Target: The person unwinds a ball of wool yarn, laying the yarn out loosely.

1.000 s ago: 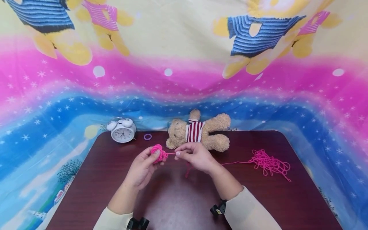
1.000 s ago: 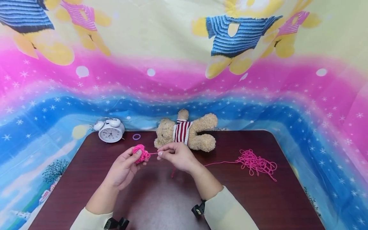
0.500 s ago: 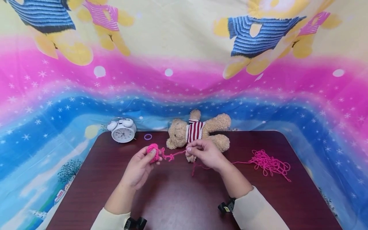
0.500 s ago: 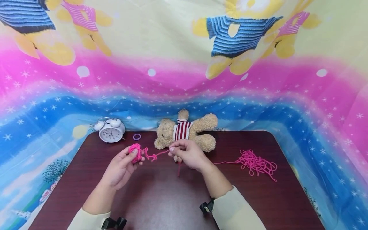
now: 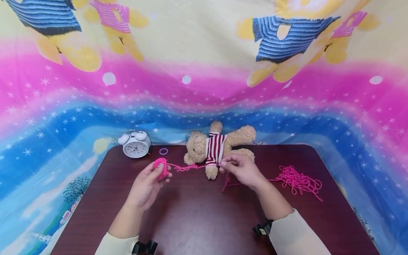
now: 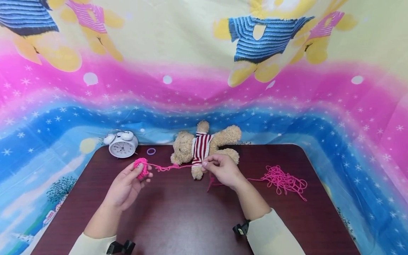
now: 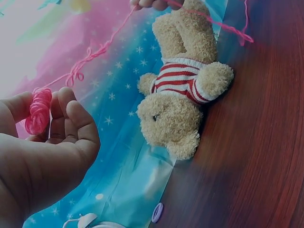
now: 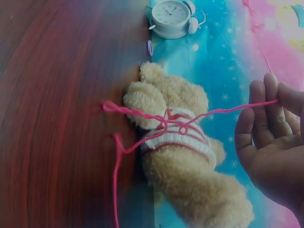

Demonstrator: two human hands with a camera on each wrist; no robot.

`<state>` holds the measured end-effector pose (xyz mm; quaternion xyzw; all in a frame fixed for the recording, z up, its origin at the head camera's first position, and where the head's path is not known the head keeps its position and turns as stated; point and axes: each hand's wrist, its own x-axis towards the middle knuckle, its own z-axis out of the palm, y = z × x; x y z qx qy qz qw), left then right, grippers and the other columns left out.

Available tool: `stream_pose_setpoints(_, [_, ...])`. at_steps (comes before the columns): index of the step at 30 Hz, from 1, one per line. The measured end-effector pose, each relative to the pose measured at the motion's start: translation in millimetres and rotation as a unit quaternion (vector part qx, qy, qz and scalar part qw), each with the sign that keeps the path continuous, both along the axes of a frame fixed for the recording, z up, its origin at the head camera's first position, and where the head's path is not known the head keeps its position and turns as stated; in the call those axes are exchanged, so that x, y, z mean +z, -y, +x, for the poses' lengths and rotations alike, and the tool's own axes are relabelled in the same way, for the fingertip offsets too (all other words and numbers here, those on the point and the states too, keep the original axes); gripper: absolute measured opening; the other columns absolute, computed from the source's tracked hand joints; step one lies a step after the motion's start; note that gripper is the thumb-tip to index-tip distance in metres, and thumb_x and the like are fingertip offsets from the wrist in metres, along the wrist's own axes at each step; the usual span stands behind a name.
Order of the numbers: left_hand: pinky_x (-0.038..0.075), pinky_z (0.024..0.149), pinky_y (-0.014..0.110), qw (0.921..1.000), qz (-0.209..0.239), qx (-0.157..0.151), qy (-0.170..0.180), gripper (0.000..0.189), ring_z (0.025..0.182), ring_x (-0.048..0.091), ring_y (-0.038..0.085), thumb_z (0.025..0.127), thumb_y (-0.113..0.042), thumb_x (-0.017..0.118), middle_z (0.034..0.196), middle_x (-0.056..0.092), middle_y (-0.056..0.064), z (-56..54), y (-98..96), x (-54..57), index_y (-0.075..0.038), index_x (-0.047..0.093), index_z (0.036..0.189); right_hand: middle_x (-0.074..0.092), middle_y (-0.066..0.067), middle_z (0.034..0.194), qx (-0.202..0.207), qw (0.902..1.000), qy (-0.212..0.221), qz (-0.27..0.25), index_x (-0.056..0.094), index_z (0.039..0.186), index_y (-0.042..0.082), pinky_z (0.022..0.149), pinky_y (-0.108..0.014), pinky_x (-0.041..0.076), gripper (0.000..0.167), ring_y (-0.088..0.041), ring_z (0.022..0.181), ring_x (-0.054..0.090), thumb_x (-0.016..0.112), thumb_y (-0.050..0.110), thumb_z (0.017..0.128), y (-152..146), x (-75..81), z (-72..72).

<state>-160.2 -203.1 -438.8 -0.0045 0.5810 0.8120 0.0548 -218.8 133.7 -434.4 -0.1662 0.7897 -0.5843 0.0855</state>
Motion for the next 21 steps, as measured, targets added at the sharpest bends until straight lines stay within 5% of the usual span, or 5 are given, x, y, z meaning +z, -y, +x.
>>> stream_pose_setpoints(5, [0.055,0.087,0.027,1.0,0.0,0.005,0.003,0.025,0.095,0.067,0.013,0.109,-0.029,0.057,0.104,0.068,-0.001,0.6,7.5,-1.0,-0.012,0.059,0.127,0.077,-0.01,0.092,-0.011,0.9998,0.002,0.014,0.072,0.111,-0.003,0.087,-0.055,0.058,0.023,-0.039,0.091,0.072,0.067,0.018,0.103,-11.9,-0.1,1.3])
stream_pose_setpoints(14, [0.055,0.088,0.028,0.9999,0.0,0.012,-0.003,0.022,0.097,0.067,0.013,0.109,-0.028,0.056,0.108,0.068,0.001,3.1,18.8,0.1,-0.017,0.061,0.127,0.078,-0.01,0.092,-0.027,0.9995,0.003,0.018,0.072,0.11,-0.003,0.08,-0.03,0.059,0.022,-0.043,0.096,0.072,0.067,0.017,0.103,-31.8,1.0,2.0])
stream_pose_setpoints(21, [0.054,0.089,0.028,0.9998,-0.012,0.017,-0.003,0.025,0.098,0.067,0.012,0.109,-0.03,0.055,0.11,0.066,0.001,4.9,28.7,-1.6,-0.017,0.059,0.13,0.077,-0.009,0.092,-0.04,0.9987,0.007,0.03,0.073,0.11,0.001,0.086,-0.037,0.059,0.019,-0.043,0.097,0.071,0.066,0.018,0.103,-49.6,1.9,3.3])
